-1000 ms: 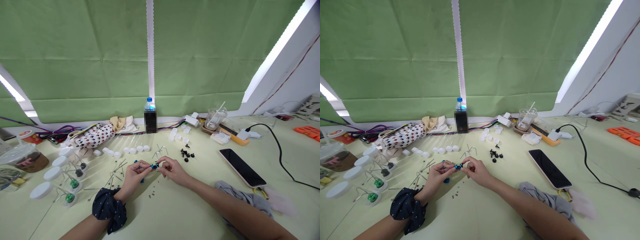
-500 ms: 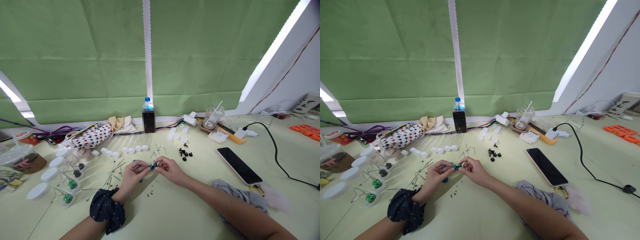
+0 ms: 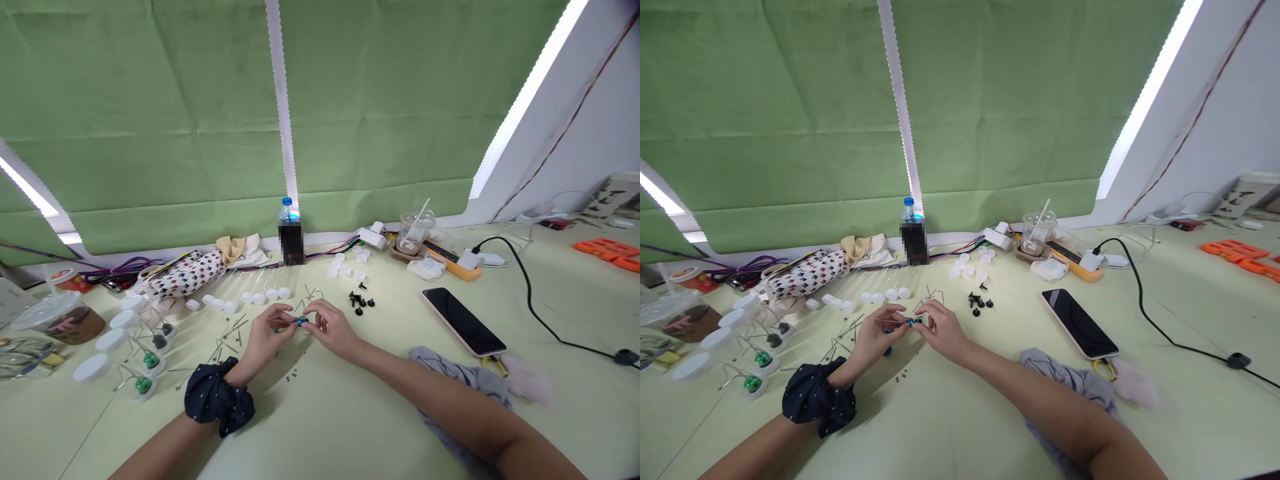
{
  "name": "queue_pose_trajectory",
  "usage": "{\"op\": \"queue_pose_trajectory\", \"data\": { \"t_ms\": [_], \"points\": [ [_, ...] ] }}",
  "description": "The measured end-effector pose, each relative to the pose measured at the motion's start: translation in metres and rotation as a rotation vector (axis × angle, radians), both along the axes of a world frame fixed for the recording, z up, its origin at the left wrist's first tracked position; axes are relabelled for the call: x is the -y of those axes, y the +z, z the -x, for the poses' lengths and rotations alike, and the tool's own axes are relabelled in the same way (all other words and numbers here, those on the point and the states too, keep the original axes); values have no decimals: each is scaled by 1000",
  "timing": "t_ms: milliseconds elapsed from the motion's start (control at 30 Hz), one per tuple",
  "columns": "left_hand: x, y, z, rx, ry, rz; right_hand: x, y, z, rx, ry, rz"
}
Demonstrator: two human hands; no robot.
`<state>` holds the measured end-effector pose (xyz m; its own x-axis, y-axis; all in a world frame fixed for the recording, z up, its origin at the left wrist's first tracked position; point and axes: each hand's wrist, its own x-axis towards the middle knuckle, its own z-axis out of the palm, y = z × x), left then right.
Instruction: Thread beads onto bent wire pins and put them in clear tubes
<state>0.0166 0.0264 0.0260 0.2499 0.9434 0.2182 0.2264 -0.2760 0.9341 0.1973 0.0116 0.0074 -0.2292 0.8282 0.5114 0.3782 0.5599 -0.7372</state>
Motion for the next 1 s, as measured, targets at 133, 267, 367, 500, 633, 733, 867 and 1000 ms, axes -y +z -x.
{"op": "queue_pose_trajectory", "data": {
  "t_ms": [133, 267, 367, 500, 633, 733, 867, 1000],
  "points": [
    [0, 6, -12, -89, 0, -95, 7, 2, 2, -25, -54, -80],
    [1, 7, -32, -244, 28, -244, 7, 1, 2, 3, -73, -90],
    [-2, 4, -50, -374, 42, -334, 2, 1, -2, -4, -121, -98],
    [-11, 2, -62, -469, 7, -398, -10, 1, -13, -14, -200, -124],
    [-32, 8, -55, -763, -155, -479, -24, -3, -24, -62, -269, -86],
    [-53, 11, -45, -1090, 103, -489, -33, -9, -30, -64, -273, -57],
    [-74, 5, -38, -1156, 298, -447, -39, -15, -34, -44, -272, -51],
    [-84, -5, -42, -1182, 375, -434, -39, -16, -32, -26, -260, -52]
  ]
}}
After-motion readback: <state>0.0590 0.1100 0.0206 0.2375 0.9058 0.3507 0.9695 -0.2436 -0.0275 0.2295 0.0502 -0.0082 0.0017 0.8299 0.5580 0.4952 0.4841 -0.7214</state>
